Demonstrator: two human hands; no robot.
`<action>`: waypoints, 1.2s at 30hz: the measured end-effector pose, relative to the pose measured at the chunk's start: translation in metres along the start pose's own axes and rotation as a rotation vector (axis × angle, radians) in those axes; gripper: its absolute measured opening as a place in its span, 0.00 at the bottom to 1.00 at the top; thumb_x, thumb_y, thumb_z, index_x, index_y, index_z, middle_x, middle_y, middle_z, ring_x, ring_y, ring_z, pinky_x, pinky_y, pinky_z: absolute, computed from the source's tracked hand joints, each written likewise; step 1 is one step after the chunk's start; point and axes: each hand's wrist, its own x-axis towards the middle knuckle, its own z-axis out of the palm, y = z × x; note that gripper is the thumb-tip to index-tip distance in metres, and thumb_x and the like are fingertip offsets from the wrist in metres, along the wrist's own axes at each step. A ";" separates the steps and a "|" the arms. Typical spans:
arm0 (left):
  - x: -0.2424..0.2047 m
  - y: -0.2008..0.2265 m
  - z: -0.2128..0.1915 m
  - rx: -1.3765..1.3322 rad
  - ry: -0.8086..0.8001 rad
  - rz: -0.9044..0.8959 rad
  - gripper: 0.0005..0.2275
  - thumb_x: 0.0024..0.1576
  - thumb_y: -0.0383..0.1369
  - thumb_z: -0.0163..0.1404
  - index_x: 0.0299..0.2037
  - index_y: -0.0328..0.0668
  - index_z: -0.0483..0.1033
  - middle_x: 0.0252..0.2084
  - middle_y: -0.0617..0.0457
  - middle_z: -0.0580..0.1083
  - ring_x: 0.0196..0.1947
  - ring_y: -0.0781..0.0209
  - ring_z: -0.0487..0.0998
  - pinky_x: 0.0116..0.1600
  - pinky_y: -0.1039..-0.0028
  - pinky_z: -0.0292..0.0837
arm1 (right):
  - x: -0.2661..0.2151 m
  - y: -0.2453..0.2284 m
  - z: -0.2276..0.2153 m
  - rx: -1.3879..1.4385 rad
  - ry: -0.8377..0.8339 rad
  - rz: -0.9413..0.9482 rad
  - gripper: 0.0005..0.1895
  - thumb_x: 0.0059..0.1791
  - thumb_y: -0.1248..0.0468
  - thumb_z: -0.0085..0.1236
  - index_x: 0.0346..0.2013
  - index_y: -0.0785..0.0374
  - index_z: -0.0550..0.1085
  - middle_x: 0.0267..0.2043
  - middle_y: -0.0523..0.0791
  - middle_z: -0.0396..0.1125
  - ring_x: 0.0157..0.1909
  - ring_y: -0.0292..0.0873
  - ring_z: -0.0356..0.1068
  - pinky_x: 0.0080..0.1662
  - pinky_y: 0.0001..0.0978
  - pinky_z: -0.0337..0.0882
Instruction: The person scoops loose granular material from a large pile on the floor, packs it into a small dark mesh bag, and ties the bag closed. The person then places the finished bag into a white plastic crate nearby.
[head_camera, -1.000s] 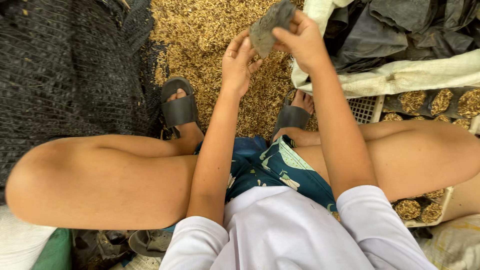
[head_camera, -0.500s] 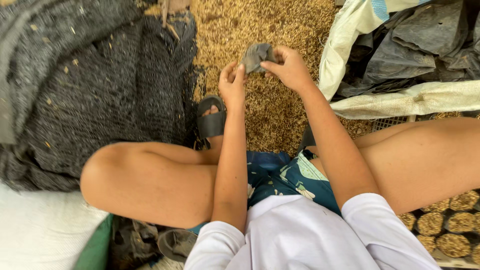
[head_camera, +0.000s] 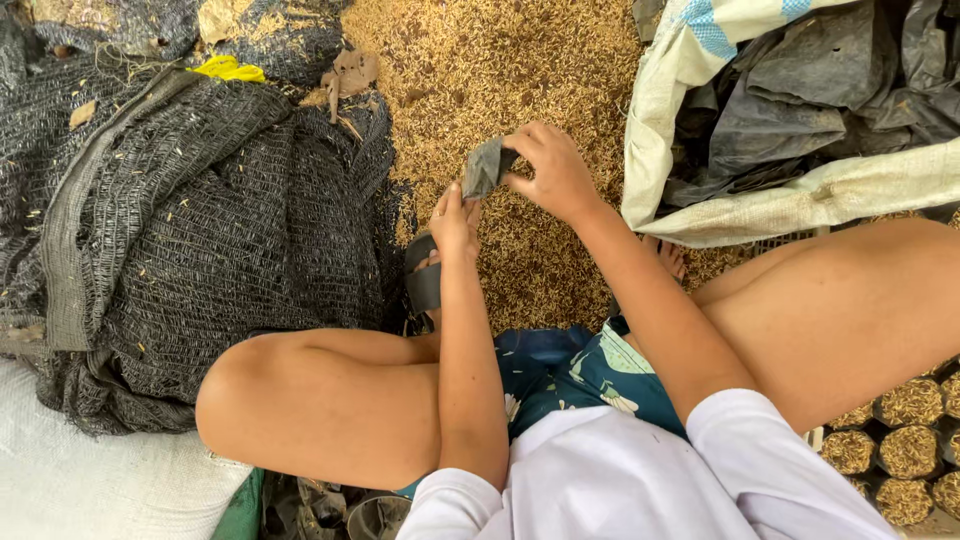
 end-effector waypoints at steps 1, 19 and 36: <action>-0.001 -0.004 -0.003 0.069 -0.007 -0.031 0.16 0.66 0.32 0.50 0.57 0.24 0.73 0.42 0.49 0.77 0.39 0.62 0.79 0.56 0.60 0.79 | -0.002 -0.004 -0.001 -0.018 0.005 -0.018 0.27 0.42 0.56 0.74 0.51 0.60 0.75 0.51 0.47 0.68 0.54 0.49 0.67 0.57 0.45 0.67; -0.012 -0.003 0.007 0.039 -0.135 -0.026 0.15 0.67 0.41 0.48 0.43 0.36 0.79 0.29 0.60 0.70 0.28 0.72 0.69 0.40 0.76 0.73 | -0.011 0.016 0.020 0.393 -0.528 0.388 0.14 0.53 0.56 0.56 0.45 0.63 0.74 0.40 0.47 0.75 0.41 0.45 0.75 0.47 0.42 0.75; -0.021 0.002 0.010 0.512 0.034 0.321 0.16 0.63 0.38 0.53 0.55 0.34 0.79 0.51 0.46 0.79 0.47 0.60 0.78 0.53 0.69 0.74 | -0.008 0.025 0.044 0.339 -0.531 0.454 0.25 0.48 0.57 0.64 0.53 0.69 0.69 0.47 0.53 0.72 0.46 0.46 0.74 0.45 0.41 0.75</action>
